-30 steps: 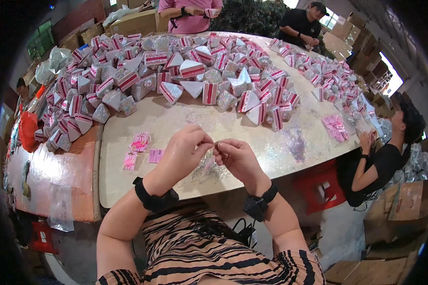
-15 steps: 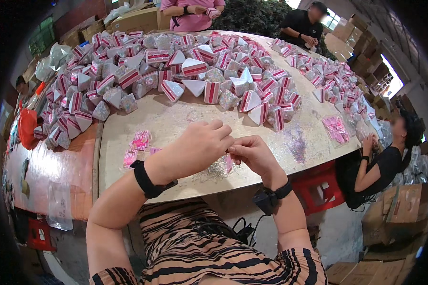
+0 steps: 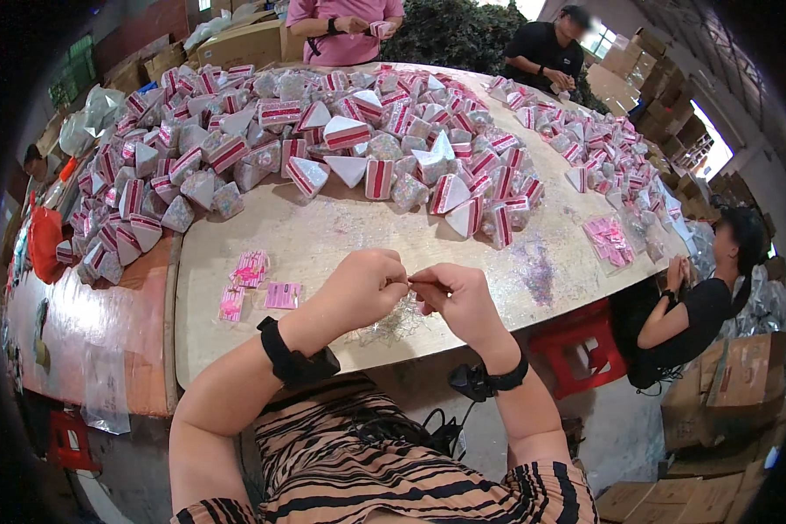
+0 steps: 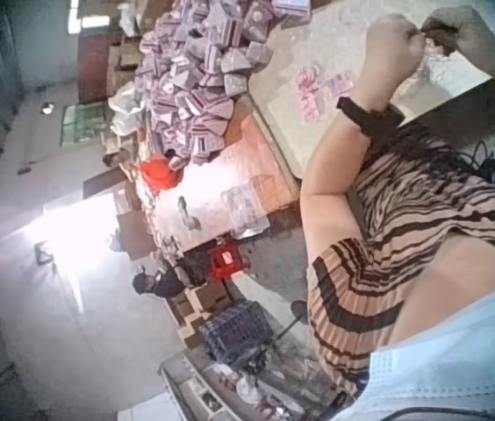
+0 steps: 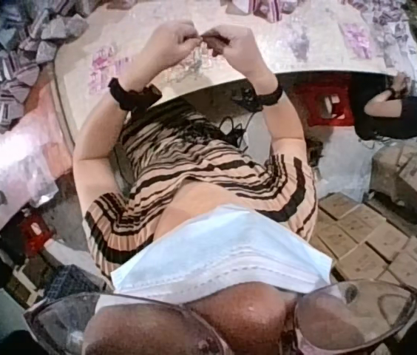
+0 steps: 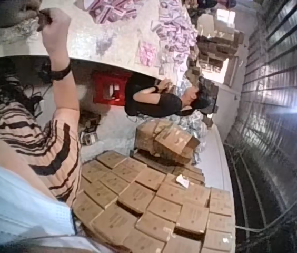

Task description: The person is packaging small, pyramid-shaped items by inserting pink labels into the clear plastic wrappers. They pick up a wrapped item, slide a label into the opening, and place the finished product on the table. The task is performed repeatedly by hand in a workshop setting.

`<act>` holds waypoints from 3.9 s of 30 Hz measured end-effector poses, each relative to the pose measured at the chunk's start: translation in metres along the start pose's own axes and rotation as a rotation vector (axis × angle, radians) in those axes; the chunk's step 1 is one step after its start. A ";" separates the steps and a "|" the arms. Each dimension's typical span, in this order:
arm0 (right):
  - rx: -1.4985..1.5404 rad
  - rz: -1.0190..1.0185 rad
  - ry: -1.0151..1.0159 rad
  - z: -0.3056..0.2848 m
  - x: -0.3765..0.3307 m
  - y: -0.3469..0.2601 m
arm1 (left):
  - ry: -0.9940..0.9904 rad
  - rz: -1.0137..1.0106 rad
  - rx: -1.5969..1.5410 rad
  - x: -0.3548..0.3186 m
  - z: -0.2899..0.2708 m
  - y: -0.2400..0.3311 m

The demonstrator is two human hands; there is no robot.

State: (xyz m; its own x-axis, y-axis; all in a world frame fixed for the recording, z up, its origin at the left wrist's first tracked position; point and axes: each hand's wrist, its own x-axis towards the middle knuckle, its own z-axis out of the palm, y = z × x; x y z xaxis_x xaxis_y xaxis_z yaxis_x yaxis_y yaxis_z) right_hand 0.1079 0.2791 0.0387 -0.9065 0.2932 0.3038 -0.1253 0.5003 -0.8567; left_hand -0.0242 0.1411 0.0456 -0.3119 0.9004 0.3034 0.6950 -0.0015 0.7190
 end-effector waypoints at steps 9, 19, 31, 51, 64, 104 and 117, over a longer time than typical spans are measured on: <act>-0.616 -0.455 0.013 -0.001 -0.012 0.014 | -0.273 -0.404 -0.526 0.010 0.006 -0.024; -0.391 -0.124 0.429 -0.030 -0.044 0.035 | 0.035 0.103 0.370 0.153 0.067 -0.061; -0.177 0.078 0.450 -0.029 -0.070 0.054 | 0.113 -0.038 0.145 0.158 0.099 -0.070; -0.131 0.086 0.447 -0.011 -0.066 0.063 | 0.341 -0.292 0.999 0.126 -0.027 -0.187; -0.094 -0.004 0.403 -0.009 -0.046 0.041 | 0.553 -0.451 0.106 0.077 -0.047 -0.137; -0.705 -0.361 0.163 0.057 0.027 -0.025 | 0.570 -0.332 -1.042 -0.039 0.001 -0.044; 0.745 0.157 -0.089 0.045 0.029 -0.006 | 0.463 -0.375 -1.231 -0.045 0.005 -0.044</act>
State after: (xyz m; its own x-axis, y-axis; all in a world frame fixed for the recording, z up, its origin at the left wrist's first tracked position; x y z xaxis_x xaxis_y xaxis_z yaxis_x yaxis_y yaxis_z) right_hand 0.0638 0.2475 0.0343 -0.9612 0.2329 0.1475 -0.2023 -0.2323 -0.9514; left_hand -0.0373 0.1027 -0.0029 -0.7076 0.7061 -0.0267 -0.4234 -0.3934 0.8160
